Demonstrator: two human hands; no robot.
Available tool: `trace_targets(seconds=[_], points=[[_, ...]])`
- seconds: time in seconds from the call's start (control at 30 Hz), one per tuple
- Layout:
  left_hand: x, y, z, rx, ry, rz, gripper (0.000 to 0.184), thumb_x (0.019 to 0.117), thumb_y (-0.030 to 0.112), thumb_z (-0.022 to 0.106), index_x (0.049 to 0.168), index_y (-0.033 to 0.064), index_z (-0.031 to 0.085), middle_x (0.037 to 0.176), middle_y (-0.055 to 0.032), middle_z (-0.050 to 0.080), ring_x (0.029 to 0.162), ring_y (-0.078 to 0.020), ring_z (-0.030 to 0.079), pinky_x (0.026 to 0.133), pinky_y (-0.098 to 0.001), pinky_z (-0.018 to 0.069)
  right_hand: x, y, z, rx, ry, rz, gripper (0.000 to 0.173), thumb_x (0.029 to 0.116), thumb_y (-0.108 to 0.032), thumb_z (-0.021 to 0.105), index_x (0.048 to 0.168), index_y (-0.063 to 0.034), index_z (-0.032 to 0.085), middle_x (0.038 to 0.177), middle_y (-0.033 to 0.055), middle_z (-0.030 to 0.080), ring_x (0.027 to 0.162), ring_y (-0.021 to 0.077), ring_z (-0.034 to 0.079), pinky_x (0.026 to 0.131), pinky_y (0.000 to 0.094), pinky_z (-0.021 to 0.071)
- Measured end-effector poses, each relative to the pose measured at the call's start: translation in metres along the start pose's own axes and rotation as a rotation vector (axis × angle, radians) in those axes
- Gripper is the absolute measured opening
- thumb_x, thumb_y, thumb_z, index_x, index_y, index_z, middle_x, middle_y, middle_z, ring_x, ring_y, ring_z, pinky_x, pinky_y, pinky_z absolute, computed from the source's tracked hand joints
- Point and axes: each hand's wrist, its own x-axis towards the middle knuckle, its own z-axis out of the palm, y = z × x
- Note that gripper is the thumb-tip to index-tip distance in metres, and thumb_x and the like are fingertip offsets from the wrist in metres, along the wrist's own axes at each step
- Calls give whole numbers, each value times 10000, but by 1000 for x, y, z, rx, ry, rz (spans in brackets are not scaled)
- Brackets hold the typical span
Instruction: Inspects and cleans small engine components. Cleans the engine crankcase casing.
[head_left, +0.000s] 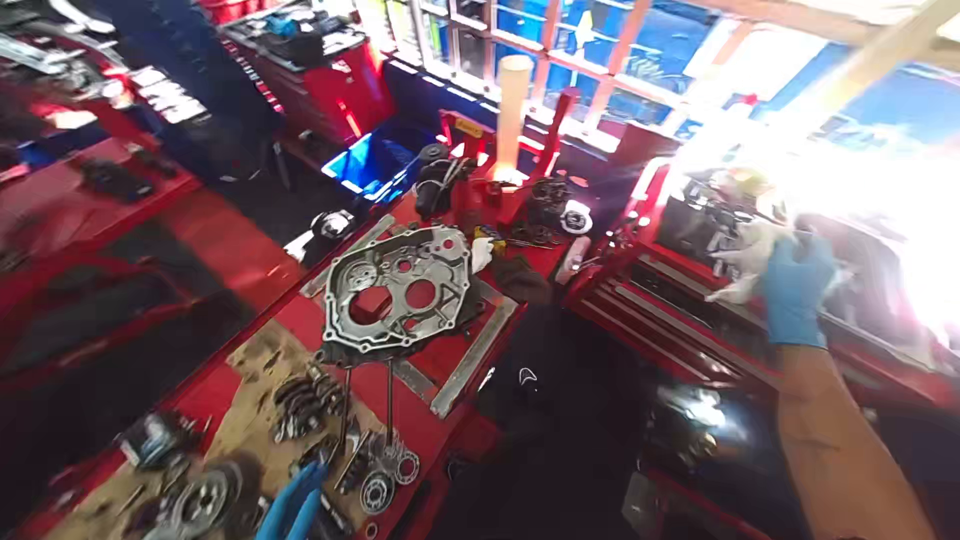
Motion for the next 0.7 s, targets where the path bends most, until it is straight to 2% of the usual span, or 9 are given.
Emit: trace_targets(seconds=[0.07,0.1,0.13,0.23,0.3,0.4,0.57,0.63,0.7], points=[[-2,22,16,48,91,-66,558,1022,308,581,1434,-60,502,1385,-226,603,1269,-249,609,1088,-405,491,19,-78,-17,-171,-346,229,655,1075,-318,466,1543,110,306,1604,299,327,1517,343,326,1256,413,204],[2,34,25,104,138,-68,599,990,325,589,1458,-37,489,1395,-217,598,1286,-257,595,1107,-421,472,27,-93,-8,-172,-418,238,695,1059,-314,513,1563,96,264,1637,284,266,1543,342,261,1271,414,157],[7,46,32,183,191,-59,648,960,347,602,1484,-13,475,1403,-206,598,1305,-281,579,1121,-463,448,30,-87,16,-165,-440,126,706,1037,-312,550,1563,81,288,1632,280,283,1536,350,271,1266,424,170],[24,70,45,418,352,-4,772,911,389,666,1542,25,411,1472,-189,543,1361,-345,519,1145,-549,401,27,-19,142,101,-420,-538,714,981,-433,600,1487,50,454,1486,340,465,1399,469,455,1170,585,351],[30,79,49,518,440,12,877,866,412,724,1561,18,365,1530,-207,478,1409,-377,463,1179,-556,356,-9,-49,191,295,-599,-692,696,961,-432,644,1486,-2,486,1473,285,512,1369,425,504,1132,570,413],[39,82,59,670,510,39,1047,812,555,744,1584,2,304,1583,-228,407,1457,-406,401,1206,-571,299,-63,-130,225,496,-776,-865,675,945,-422,650,1465,-14,514,1476,219,538,1372,348,516,1139,523,417],[79,85,50,770,572,304,1183,725,712,747,1540,-50,355,1553,-307,403,1459,-453,380,1186,-602,310,-103,-219,266,463,-688,-1272,726,938,-431,660,1495,-2,476,1493,202,537,1375,388,517,1130,579,389],[90,89,46,758,589,458,1129,721,757,737,1530,55,378,1547,-282,415,1480,-423,351,1197,-571,298,-113,-234,267,406,-669,-1326,742,919,-413,670,1500,2,465,1484,203,547,1357,394,534,1110,582,404],[95,90,51,728,592,560,1064,713,822,695,1518,205,374,1587,-165,396,1528,-336,282,1226,-511,261,-121,-241,268,359,-689,-1319,769,886,-399,680,1492,22,465,1469,216,556,1339,411,546,1094,603,410]])
